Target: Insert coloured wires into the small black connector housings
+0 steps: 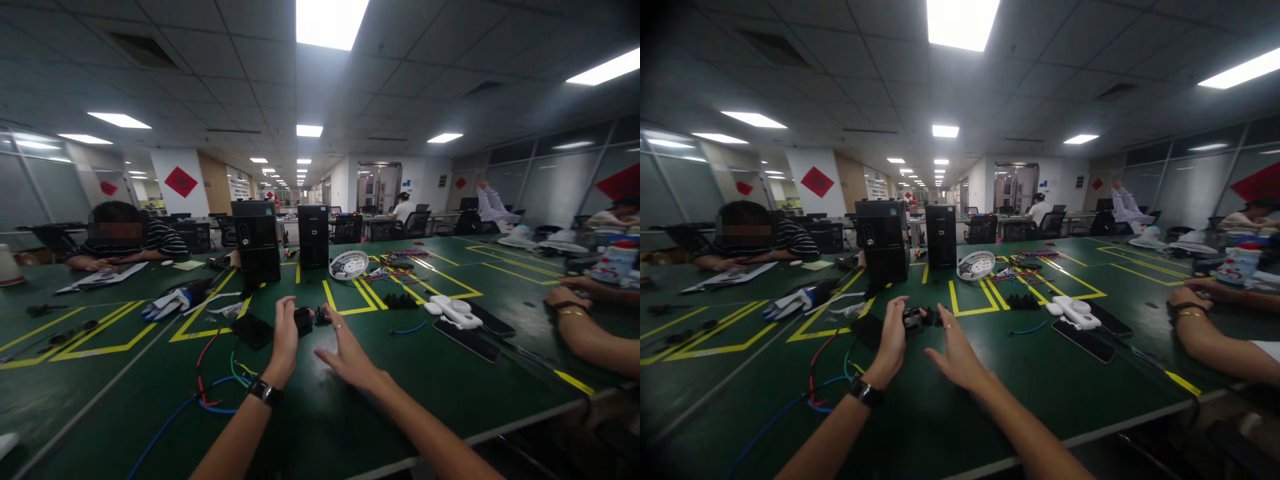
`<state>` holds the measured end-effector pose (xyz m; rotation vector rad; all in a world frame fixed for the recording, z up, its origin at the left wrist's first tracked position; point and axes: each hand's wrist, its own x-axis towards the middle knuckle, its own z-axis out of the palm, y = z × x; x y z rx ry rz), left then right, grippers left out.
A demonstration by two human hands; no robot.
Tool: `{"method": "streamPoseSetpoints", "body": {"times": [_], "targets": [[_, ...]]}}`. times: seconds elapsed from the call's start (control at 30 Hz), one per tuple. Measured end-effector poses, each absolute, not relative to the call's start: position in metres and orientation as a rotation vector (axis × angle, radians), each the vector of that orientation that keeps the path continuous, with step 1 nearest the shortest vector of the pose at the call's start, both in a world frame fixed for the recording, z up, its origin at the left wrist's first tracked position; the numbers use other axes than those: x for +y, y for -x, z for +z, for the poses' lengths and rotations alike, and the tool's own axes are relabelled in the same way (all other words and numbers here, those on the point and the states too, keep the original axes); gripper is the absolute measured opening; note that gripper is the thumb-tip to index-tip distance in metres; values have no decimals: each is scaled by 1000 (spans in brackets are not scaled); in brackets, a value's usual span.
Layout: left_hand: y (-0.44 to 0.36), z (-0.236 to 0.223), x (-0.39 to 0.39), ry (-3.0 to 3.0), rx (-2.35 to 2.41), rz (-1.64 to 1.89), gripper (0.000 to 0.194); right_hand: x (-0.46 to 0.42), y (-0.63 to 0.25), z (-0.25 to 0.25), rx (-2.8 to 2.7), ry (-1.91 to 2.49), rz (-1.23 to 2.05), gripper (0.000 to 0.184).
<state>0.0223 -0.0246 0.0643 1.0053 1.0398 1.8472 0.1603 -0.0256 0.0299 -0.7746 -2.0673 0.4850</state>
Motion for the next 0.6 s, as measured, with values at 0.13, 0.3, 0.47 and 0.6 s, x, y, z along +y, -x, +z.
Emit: {"method": "streamPoseSetpoints", "body": {"times": [0.13,0.3,0.47,0.6], "targets": [[-51,34,-3,-881,973,1522,46,-12,-189,33,-2151,732,469,86],[-63,11,1,-1003,1075,1464,51,33,-220,28,-2171,1001,358,61],[-61,1,-17,-1453,1240,1464,41,95,-230,22,-2392,1260,347,60],[-70,0,-24,-1602,1120,1367,38,121,-213,17,-2555,1254,392,69]]}}
